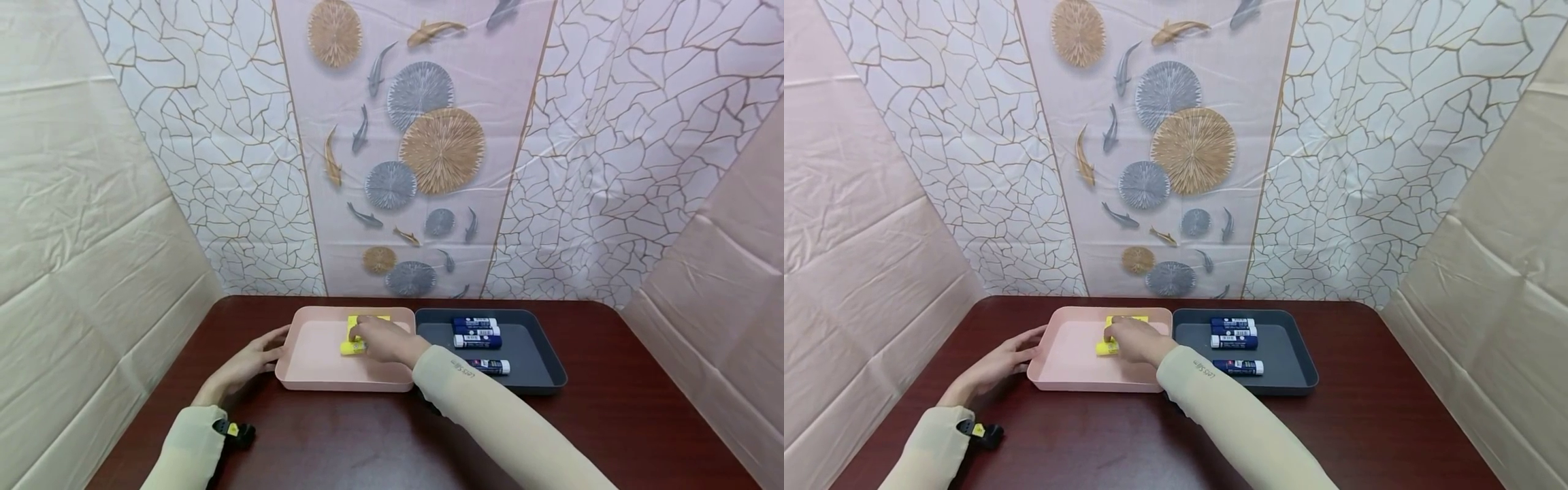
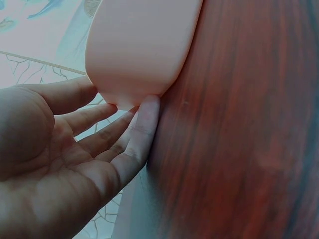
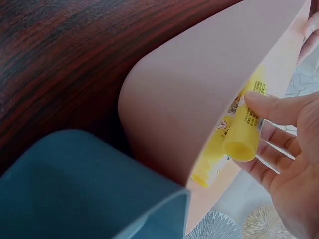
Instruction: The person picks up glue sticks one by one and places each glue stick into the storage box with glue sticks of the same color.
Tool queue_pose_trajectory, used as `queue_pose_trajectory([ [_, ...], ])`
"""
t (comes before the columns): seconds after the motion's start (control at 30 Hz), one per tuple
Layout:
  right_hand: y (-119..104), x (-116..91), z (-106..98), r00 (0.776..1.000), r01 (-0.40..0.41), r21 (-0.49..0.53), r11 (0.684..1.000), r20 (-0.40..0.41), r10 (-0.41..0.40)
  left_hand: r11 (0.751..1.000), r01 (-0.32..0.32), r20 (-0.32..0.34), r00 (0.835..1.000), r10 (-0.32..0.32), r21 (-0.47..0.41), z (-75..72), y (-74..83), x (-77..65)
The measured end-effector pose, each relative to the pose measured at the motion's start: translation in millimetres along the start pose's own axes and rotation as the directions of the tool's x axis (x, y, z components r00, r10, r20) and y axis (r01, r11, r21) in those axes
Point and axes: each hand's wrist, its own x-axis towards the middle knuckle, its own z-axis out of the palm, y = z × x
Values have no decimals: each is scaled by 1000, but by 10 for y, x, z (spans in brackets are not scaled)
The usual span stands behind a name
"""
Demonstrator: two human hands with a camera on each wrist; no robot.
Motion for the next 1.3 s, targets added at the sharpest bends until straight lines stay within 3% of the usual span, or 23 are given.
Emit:
queue_pose_trajectory([
  [0.57, -8, -14, -6, 999, -45, -71, 996, 24, 46, 1000, 9, -3, 1000, -9, -19, 16, 40, -6],
  [0.77, 11, -13, -39, 1000, -25, -76, 997, 16, 26, 1000, -1, -1, 1000, 1, -21, 15, 42, 7],
  [1.03, 156, -87, -126, 1000, 1, -5, 1000, 18, -1, 1000, -19, -2, 1000, 19, -13, 22, 11, 61],
  [1.3, 357, -300, -270, 998, -65, 133, 989, -10, 67, 1000, -21, -43, 999, 21, -10, -11, 43, 23],
])
